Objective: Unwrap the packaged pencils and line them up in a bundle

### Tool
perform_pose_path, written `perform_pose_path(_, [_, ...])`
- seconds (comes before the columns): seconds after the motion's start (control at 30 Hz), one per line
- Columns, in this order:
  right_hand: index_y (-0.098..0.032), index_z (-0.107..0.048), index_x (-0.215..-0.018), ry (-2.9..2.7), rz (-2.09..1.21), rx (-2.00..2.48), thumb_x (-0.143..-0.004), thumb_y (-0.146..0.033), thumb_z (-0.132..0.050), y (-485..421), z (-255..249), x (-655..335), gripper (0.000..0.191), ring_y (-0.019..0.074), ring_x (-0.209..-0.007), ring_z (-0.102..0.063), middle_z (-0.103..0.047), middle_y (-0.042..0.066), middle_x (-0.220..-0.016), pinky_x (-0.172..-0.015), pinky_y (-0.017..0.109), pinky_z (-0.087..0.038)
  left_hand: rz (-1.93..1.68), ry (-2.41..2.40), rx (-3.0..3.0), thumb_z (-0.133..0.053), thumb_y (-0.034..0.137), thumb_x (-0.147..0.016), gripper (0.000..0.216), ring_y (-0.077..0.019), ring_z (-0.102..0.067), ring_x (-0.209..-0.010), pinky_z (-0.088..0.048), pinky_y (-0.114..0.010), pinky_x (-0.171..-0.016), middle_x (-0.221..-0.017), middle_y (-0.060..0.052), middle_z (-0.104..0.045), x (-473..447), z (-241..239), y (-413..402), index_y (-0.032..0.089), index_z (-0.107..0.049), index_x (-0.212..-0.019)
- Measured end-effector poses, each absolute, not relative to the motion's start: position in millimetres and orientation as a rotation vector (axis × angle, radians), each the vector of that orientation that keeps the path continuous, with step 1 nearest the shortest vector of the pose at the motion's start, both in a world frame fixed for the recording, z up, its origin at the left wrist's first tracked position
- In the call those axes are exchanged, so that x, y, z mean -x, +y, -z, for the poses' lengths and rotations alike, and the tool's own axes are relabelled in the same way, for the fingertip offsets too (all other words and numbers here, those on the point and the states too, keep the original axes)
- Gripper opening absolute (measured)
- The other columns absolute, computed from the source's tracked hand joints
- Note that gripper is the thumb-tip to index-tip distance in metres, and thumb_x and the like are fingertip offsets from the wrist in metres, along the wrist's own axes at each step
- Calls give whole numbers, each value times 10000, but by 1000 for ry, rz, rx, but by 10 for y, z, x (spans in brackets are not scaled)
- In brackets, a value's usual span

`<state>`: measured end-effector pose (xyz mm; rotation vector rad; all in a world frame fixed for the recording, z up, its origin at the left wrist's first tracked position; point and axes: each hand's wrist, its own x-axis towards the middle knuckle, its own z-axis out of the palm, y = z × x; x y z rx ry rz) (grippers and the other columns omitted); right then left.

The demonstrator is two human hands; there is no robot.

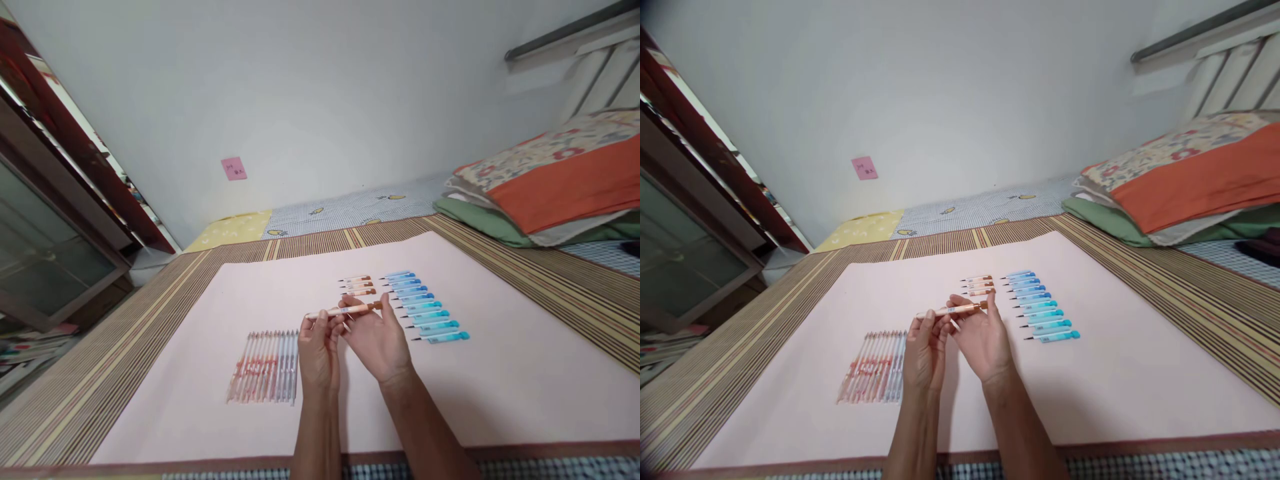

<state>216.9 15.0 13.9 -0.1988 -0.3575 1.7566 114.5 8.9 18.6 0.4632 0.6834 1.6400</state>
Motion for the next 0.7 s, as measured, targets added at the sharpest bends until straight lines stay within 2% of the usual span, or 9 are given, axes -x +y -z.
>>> perform_pose_path(0.13, [-160,-759,-967,-347,-1764,174,-817,-733,-535,132,-143,-2155,633,222,-879,-607,-709,106,-944,-821,361,-482,-1705,712,-501,-856,279,-668,319,-111,-686,-638,-533,-179,-603,-741,-30,-698,-1159,-181,81,142,-598,-798])
perform_pose_path(0.23, [-164,-763,-967,-378,-1778,183,-833,-690,-552,137,-132,-2131,582,229,-875,-617,-720,106,-956,-826,377,-482,-1746,732,-512,-851,292,-676,320,-101,-667,-600,-511,-171,-573,-690,-15,-679,-1147,-183,74,149,-581,-772])
perform_pose_path(0.4, [-167,-767,-936,-431,-1759,273,-838,-651,-594,172,-98,-2125,523,220,-868,-641,-735,97,-908,-830,365,-489,-1751,781,-548,-842,308,-684,347,-89,-637,-569,-492,-175,-556,-689,-23,-676,-1135,-193,69,122,-656,-911])
perform_pose_path(0.57, [-151,-765,-874,-473,-1745,349,-842,-722,-522,161,-121,-2316,621,260,-961,-652,-744,130,-972,-894,412,-495,-1762,821,-574,-833,332,-697,296,-87,-618,-571,-487,-186,-578,-654,-6,-653,-1133,-187,72,133,-638,-797])
perform_pose_path(0.7, [-129,-754,-829,-532,-1794,445,-828,-728,-534,117,-182,-2444,638,238,-815,-659,-719,111,-843,-795,384,-526,-1700,798,-704,-813,311,-724,257,-74,-576,-536,-463,-193,-571,-641,23,-618,-1151,-193,57,147,-627,-791])
